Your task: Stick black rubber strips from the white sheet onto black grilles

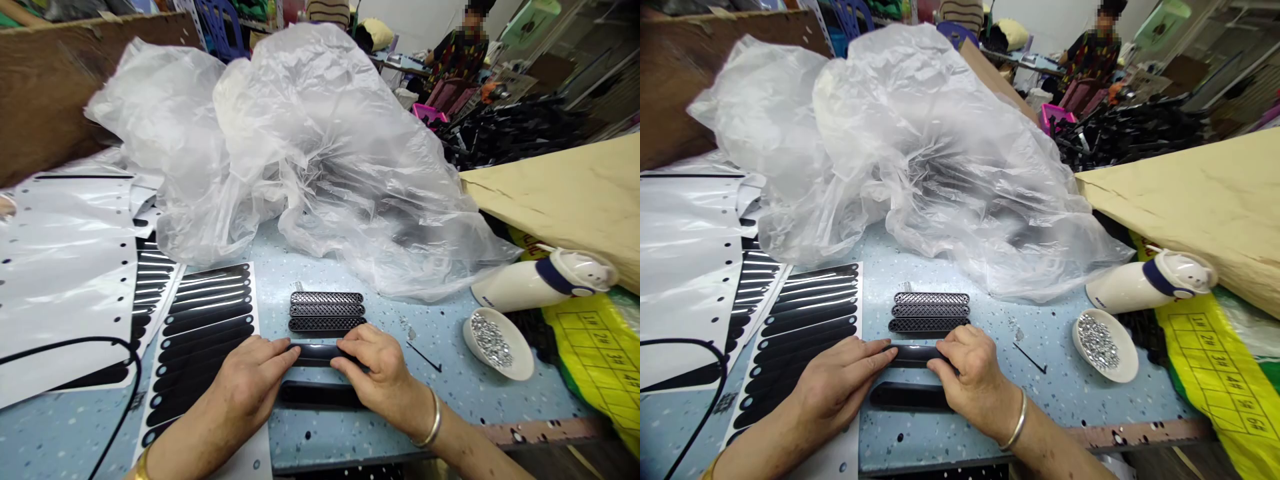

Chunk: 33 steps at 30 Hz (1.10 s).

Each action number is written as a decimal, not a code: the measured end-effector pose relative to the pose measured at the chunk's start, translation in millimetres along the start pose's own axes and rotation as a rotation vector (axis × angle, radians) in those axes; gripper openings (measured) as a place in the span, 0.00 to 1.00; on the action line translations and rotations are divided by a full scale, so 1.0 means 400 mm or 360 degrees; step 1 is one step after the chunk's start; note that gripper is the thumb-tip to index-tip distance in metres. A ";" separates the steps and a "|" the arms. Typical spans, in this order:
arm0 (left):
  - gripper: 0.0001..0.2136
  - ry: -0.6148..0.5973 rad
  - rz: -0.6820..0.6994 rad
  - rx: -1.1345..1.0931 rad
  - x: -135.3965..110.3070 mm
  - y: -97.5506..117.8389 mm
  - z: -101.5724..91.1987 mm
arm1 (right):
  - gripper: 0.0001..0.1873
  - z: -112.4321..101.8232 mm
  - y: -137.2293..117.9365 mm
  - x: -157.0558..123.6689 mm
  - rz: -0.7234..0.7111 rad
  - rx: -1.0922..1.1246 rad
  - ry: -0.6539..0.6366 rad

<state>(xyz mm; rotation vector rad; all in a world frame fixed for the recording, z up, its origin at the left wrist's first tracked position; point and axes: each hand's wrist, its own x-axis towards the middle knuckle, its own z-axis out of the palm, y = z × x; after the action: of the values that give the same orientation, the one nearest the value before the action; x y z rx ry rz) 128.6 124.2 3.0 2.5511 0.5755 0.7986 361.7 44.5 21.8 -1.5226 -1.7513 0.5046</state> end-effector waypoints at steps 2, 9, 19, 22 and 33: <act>0.16 0.0006 0.0030 0.0037 0.000 0.001 0.000 | 0.06 -0.003 0.006 -0.002 -0.0010 0.0068 -0.0006; 0.16 0.0040 0.0064 0.0095 -0.001 0.001 0.006 | 0.09 -0.013 0.013 -0.005 -0.0062 0.0127 -0.0040; 0.19 -0.0003 0.0059 0.0057 -0.016 -0.010 0.013 | 0.10 -0.019 0.016 -0.007 -0.0108 0.0118 -0.0109; 0.19 -0.0026 0.0069 0.0061 -0.015 -0.012 0.011 | 0.11 -0.022 0.019 -0.010 -0.0143 0.0023 -0.0177; 0.14 0.0068 0.0161 0.0118 0.035 0.005 -0.007 | 0.09 -0.013 0.032 -0.012 -0.0130 0.0153 -0.0109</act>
<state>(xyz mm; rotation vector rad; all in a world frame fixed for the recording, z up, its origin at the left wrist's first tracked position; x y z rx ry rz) 137.8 130.2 12.0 2.6545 0.5013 0.8836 374.4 41.8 14.7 -1.3758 -1.8073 0.5969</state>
